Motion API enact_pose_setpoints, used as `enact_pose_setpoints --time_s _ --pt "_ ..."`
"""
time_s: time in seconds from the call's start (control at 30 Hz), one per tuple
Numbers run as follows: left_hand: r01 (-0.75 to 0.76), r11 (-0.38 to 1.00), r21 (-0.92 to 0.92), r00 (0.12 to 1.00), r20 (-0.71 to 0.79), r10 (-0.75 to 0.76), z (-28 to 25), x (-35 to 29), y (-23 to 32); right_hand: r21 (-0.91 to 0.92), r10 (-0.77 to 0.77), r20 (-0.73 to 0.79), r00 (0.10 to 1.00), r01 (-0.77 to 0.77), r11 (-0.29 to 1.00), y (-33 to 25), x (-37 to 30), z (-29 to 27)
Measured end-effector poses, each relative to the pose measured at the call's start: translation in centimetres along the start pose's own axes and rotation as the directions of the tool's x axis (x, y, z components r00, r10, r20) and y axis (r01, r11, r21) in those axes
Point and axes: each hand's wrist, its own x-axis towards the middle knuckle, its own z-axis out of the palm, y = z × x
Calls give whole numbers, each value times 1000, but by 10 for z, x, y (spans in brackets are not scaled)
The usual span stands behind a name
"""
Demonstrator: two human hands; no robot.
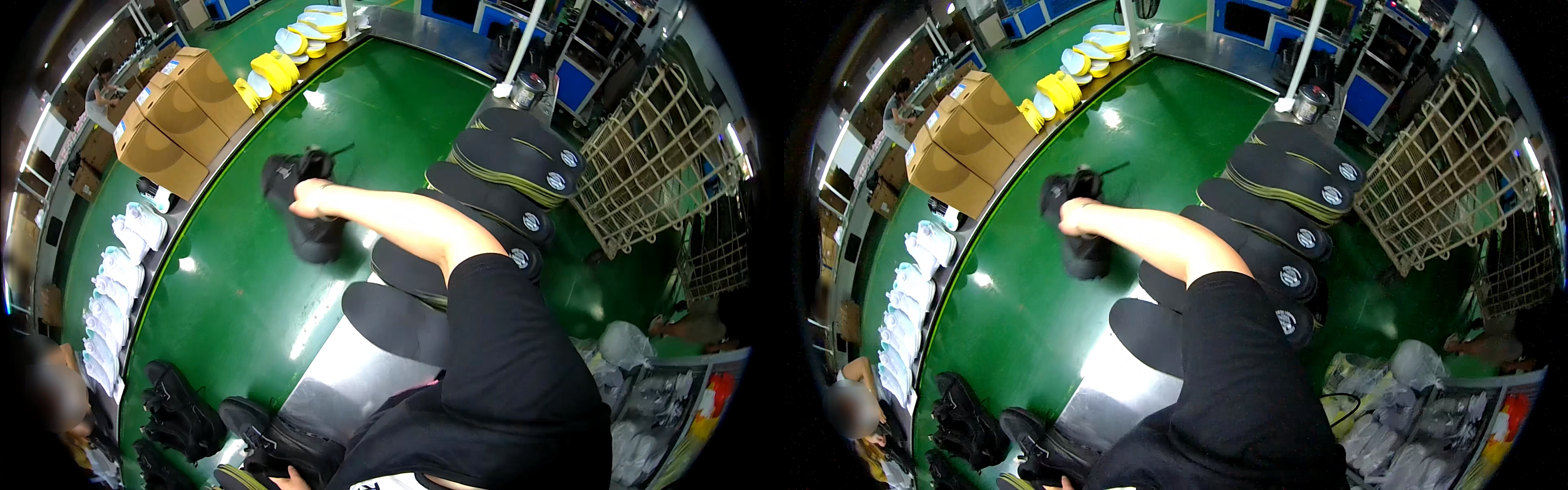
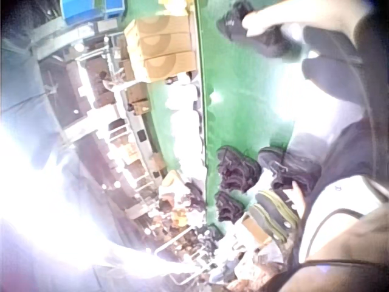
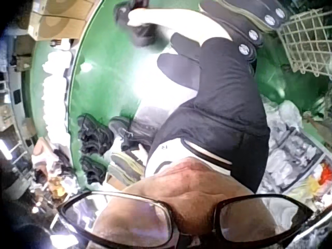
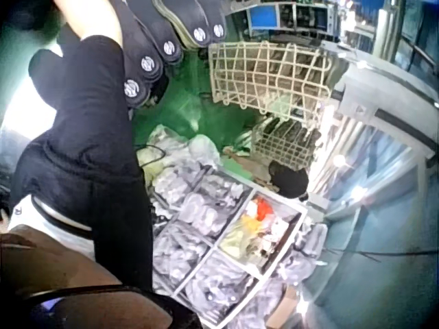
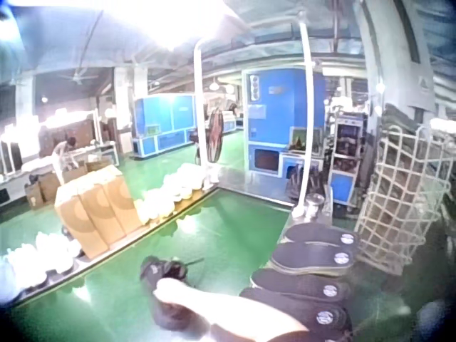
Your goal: The person inserts insoles into black sneakers on an assembly line and then sorts large stacks of insoles from plastic bags on the floor.
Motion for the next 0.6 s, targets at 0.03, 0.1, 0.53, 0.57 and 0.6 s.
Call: enact_pose_setpoints --time_s 0.03,0.1,0.53,0.57,0.6 --pt "-35 999 -36 999 -7 35 -2 0 -6 -5 -73 7 997 73 997 -18 -9 6" --pt "-72 986 -151 997 -20 70 -5 -3 -27 14 -228 86 970 228 974 -59 -43 17" --pt "-543 768 -341 816 3 578 22 -45 108 -217 -291 311 905 366 905 -137 -300 203" --pt "-474 854 -215 847 154 508 17 -50 131 -139 -301 316 900 357 924 -136 -311 201" --pt "-666 723 -184 716 115 689 46 -37 116 -89 -357 297 886 398 913 -123 -317 208"
